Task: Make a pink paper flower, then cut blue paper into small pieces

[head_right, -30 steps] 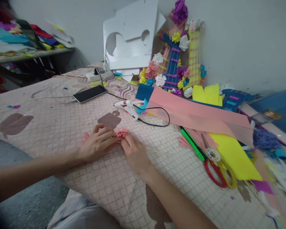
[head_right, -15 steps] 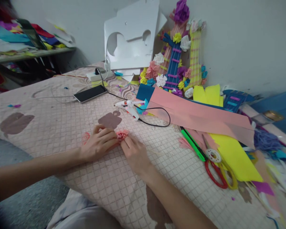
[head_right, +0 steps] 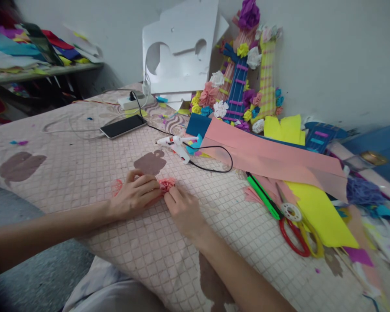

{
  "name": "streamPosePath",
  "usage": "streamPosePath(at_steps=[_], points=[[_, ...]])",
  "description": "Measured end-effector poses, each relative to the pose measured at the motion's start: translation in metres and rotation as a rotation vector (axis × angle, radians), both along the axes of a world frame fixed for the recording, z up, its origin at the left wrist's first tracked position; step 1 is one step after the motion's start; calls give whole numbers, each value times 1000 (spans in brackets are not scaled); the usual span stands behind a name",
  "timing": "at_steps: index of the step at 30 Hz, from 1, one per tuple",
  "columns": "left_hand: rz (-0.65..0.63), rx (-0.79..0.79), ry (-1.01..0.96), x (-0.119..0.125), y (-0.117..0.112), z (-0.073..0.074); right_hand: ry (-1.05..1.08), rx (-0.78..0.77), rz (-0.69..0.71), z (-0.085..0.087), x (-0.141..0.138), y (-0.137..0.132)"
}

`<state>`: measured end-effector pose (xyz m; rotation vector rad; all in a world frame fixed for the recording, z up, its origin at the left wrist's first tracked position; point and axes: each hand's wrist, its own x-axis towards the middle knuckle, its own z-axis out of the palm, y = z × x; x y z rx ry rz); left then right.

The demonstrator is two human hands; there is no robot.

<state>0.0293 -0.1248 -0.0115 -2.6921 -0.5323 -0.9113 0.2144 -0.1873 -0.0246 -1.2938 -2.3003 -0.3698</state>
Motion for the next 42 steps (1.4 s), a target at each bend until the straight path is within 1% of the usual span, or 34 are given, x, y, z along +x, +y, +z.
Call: streamPosePath(at_steps=[4,7,12,16,19,22,24,26,28,31,35,38,42], points=[[-10,4,39,0,0,-2,6,-4,3,-2,0,1],[-2,-3,72,-2,0,-4,8,-16,3,0,0,-1],[-10,-43,75,-4,0,-1,29,-62,15,7,11,-16],[-24,-59,61,-4,0,1,72,-123,-29,7,35,-38],[-29,-74,39,-4,2,1,104,-116,-75,3,61,-54],[-35,-81,15,-7,4,1,159,-91,-180,1,93,-62],[-44,-89,28,-8,6,2,190,-68,-300,1,115,-59],[-54,-103,55,-10,7,3,205,-62,-404,1,134,-51],[-79,-113,83,-11,9,4,215,-69,-468,1,149,-38],[-125,-115,109,-12,12,7,201,-84,-499,0,162,-20],[-170,-116,104,-13,14,12,143,-80,-521,-2,165,-4],[-165,-106,80,-13,14,13,131,-71,-551,-5,167,0],[-160,-103,59,-15,14,12,101,-57,-572,-8,174,-1]])
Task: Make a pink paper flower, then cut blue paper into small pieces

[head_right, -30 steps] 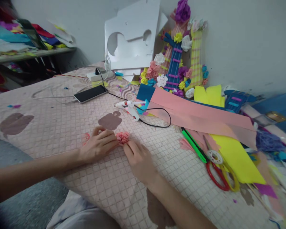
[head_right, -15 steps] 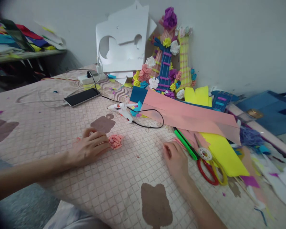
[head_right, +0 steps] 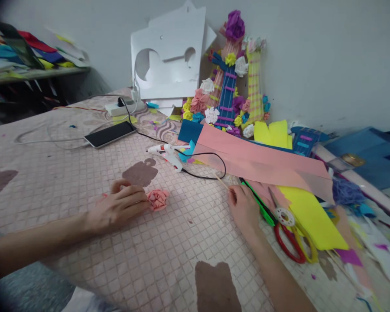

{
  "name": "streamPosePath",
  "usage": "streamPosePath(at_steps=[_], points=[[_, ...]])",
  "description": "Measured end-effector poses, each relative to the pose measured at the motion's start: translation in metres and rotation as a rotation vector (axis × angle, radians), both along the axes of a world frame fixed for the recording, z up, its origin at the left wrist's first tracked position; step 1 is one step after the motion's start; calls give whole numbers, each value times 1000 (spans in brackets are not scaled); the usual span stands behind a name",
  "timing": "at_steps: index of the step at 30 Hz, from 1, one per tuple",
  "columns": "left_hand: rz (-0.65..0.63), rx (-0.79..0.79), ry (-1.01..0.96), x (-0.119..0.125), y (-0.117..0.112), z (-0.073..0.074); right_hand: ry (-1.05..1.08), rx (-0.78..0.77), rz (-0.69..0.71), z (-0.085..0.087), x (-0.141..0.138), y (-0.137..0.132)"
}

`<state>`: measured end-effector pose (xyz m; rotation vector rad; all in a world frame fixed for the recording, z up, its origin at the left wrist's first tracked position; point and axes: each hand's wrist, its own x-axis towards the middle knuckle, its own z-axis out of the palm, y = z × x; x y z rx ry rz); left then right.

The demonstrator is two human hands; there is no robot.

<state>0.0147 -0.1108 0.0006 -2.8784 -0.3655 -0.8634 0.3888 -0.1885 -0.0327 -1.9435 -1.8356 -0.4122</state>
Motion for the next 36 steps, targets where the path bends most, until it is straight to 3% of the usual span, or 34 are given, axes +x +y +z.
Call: streamPosePath(at_steps=[4,7,13,17,21,25,31,36], points=[[-1,-23,6,-1,1,-2,3,22,-13,8,-5,-1],[7,-40,-3,-2,0,-2,118,17,92,21,-29,12],[5,-65,23,-3,0,-3,307,-15,408,33,-98,84],[19,-60,42,-4,0,-3,285,-126,440,33,-128,133],[23,-58,56,-5,0,-3,359,-275,428,33,-140,147],[20,-62,62,-6,1,-6,460,-208,412,40,-134,123],[11,-56,55,-5,1,-5,563,-205,294,69,-105,46],[9,-7,16,-4,1,-1,522,-264,304,67,-91,-14]])
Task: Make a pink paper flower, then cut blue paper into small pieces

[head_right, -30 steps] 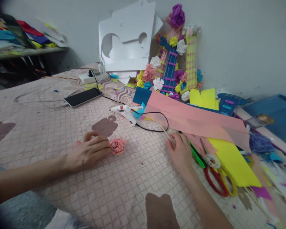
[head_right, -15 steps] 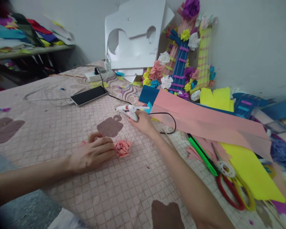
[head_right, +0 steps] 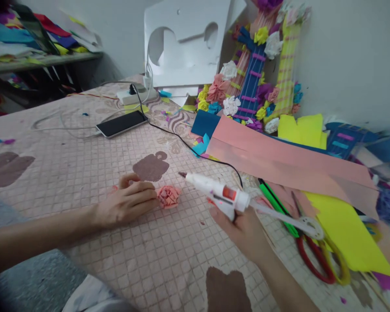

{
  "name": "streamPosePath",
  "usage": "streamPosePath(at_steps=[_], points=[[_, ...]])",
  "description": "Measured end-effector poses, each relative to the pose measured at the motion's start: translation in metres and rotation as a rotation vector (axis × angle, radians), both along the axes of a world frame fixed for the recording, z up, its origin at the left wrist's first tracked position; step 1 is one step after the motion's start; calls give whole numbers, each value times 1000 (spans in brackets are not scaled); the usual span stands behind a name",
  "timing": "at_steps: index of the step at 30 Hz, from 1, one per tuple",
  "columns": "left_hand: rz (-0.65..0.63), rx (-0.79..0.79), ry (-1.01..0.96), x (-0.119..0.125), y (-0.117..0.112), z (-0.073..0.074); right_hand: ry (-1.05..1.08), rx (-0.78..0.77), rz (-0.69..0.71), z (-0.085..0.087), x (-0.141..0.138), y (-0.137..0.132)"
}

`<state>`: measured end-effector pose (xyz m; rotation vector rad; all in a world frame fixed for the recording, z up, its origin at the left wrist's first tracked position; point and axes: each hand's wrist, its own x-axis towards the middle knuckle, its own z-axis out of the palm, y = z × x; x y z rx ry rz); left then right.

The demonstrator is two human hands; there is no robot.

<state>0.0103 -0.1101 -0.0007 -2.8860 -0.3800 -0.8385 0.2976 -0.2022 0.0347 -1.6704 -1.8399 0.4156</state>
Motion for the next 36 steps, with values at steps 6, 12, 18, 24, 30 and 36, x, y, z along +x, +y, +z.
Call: streamPosePath(at_steps=[6,12,18,24,30,36], points=[[11,59,-20,1,0,0,-35,-92,219,-4,-15,-27],[0,46,-28,1,0,-1,-51,-159,252,-2,-26,-26],[11,25,-29,3,0,2,-101,-214,267,-1,-30,-23],[7,-18,-27,3,-1,3,-149,-244,278,-1,-32,-23],[22,-41,-13,2,-1,3,-181,-202,263,-3,-33,-22],[29,-163,-42,4,2,-1,-164,-202,259,-1,-33,-23]])
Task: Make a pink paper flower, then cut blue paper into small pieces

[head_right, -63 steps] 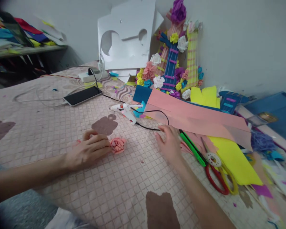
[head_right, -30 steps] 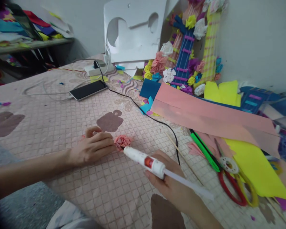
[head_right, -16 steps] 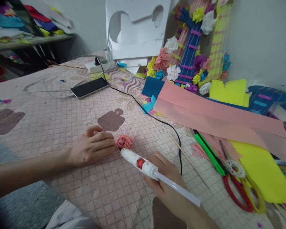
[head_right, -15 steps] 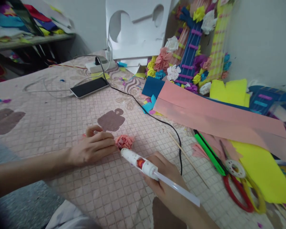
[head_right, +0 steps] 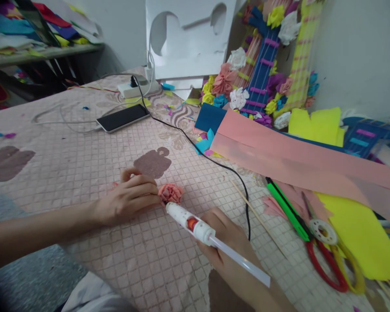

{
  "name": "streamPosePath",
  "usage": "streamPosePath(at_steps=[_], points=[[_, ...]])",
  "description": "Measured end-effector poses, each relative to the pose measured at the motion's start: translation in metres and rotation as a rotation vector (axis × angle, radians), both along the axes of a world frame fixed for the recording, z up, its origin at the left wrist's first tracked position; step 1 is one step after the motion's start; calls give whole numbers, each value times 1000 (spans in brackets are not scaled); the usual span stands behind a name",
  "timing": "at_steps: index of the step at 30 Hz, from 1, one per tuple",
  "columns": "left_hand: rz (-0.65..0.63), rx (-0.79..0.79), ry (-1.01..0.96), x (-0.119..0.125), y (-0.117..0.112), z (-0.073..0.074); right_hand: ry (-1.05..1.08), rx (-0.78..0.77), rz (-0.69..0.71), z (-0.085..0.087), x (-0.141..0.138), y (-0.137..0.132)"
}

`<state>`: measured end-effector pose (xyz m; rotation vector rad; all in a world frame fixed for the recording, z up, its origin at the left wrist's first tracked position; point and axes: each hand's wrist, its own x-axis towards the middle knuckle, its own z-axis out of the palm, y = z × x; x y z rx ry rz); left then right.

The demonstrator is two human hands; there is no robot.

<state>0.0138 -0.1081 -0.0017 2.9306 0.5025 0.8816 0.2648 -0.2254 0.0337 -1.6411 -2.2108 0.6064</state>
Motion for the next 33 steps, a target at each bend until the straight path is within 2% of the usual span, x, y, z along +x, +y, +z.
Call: streamPosePath(at_steps=[16,23,25,30,33], points=[[-34,-275,-107,4,11,-6,56,15,-6,-7,13,-8],[-116,-433,-154,8,13,-9,109,123,-36,-7,15,-8],[-102,-475,-173,8,12,-10,116,144,-44,-8,17,-8],[35,-537,-117,11,6,-10,101,161,-88,-13,25,-9],[10,-536,-126,12,5,-9,89,186,-166,-19,31,-10]])
